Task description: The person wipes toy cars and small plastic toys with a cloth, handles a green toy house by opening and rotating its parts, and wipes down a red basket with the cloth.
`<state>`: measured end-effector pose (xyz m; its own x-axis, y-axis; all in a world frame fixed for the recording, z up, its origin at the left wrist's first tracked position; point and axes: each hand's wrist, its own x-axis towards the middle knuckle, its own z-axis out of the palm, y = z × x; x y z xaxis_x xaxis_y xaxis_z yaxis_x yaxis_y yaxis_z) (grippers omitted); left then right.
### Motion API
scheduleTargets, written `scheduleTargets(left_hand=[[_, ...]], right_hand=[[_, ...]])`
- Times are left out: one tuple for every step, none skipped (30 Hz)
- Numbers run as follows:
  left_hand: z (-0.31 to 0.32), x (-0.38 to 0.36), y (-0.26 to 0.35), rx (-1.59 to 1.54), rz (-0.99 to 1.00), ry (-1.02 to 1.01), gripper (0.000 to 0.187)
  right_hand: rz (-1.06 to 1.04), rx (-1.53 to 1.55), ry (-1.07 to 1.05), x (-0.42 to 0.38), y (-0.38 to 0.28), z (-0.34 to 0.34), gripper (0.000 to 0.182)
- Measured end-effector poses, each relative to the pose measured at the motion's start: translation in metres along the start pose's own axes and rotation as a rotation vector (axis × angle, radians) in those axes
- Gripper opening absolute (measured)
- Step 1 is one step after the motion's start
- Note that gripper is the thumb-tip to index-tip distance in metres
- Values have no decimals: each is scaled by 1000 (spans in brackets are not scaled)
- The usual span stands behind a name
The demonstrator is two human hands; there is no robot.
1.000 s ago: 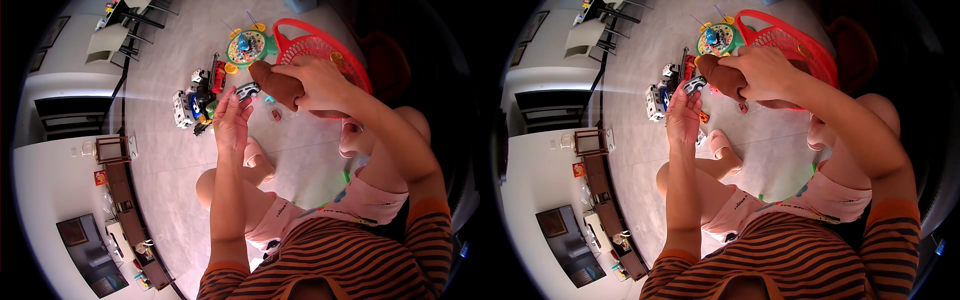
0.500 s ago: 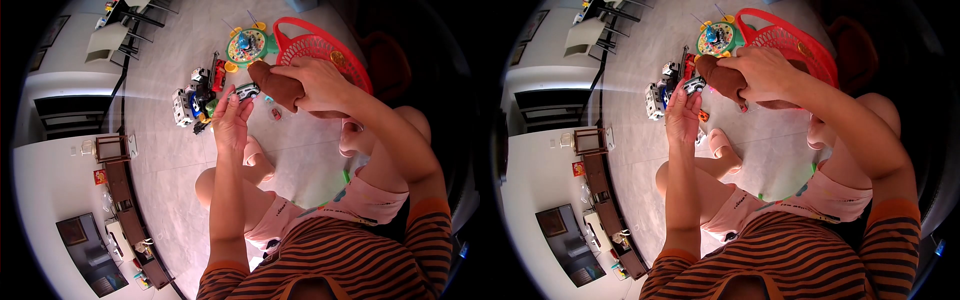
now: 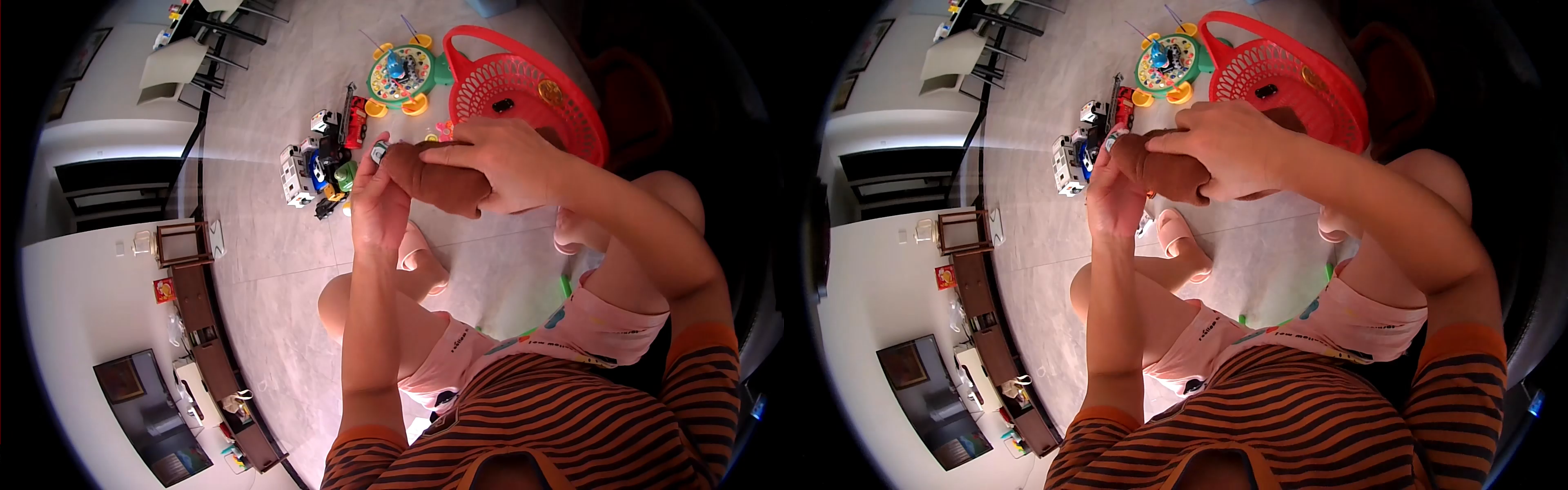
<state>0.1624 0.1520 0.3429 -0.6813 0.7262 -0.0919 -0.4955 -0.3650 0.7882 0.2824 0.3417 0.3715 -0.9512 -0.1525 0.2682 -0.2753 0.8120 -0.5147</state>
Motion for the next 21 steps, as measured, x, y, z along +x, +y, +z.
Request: scheduleTargets(left_hand=[[1, -2, 0, 23, 1, -40, 41], [1, -3, -1, 46, 2, -81, 41], [1, -3, -2, 68, 11, -59, 41], [1, -2, -3, 91, 18, -36, 41], [1, -1, -5, 113, 25, -16, 41], [3, 1, -3, 135, 7, 27, 39], [1, 2, -3, 122, -9, 3, 37], [-4, 3, -4, 109, -24, -21, 35], [-3, 4, -3, 96, -39, -45, 34], [-1, 3, -3, 82, -44, -19, 32], [1, 4, -2, 75, -39, -23, 33], [2, 4, -2, 66, -33, -25, 34], [2, 4, -3, 57, -28, -25, 35], [1, 3, -3, 48, -22, -22, 36], [0, 3, -3, 40, -16, -20, 36], [0, 3, -3, 32, -10, -18, 37], [1, 3, -5, 50, 4, 12, 38], [5, 2, -6, 68, 18, 43, 38], [7, 0, -7, 86, 32, 73, 38], [2, -1, -7, 62, 28, -27, 39], [-1, -1, -6, 108, 10, -18, 39]], right_hand=[[-30, -8, 34, -1, -1, 3, 65], [-59, -16, 69, -3, -1, 7, 64], [-89, -25, 104, -4, 0, 9, 63], [-23, -1, 97, -3, -1, 8, 60], [31, -16, 99, -3, 0, 7, 60], [85, -33, 103, -1, 3, 3, 59], [136, -49, 107, 2, 7, 1, 59], [152, -63, 177, 2, 17, 4, 57], [173, -92, 201, 3, 20, -1, 56], [199, -78, 209, 4, 24, -4, 56], [226, -63, 215, 4, 27, -6, 56], [230, -65, 214, 4, 25, -9, 57], [233, -65, 210, 3, 22, -12, 57], [234, -66, 207, 3, 18, -15, 58], [179, -39, 180, 2, 14, -17, 59], [124, -13, 153, 1, 9, -19, 60], [71, 14, 126, -1, 5, -19, 61], [40, -3, 81, -1, 2, -15, 62], [-61, 20, 104, -4, 3, -7, 61], [-57, 13, 86, -4, 1, -3, 60], [-52, 6, 67, -4, -1, 0, 60]])
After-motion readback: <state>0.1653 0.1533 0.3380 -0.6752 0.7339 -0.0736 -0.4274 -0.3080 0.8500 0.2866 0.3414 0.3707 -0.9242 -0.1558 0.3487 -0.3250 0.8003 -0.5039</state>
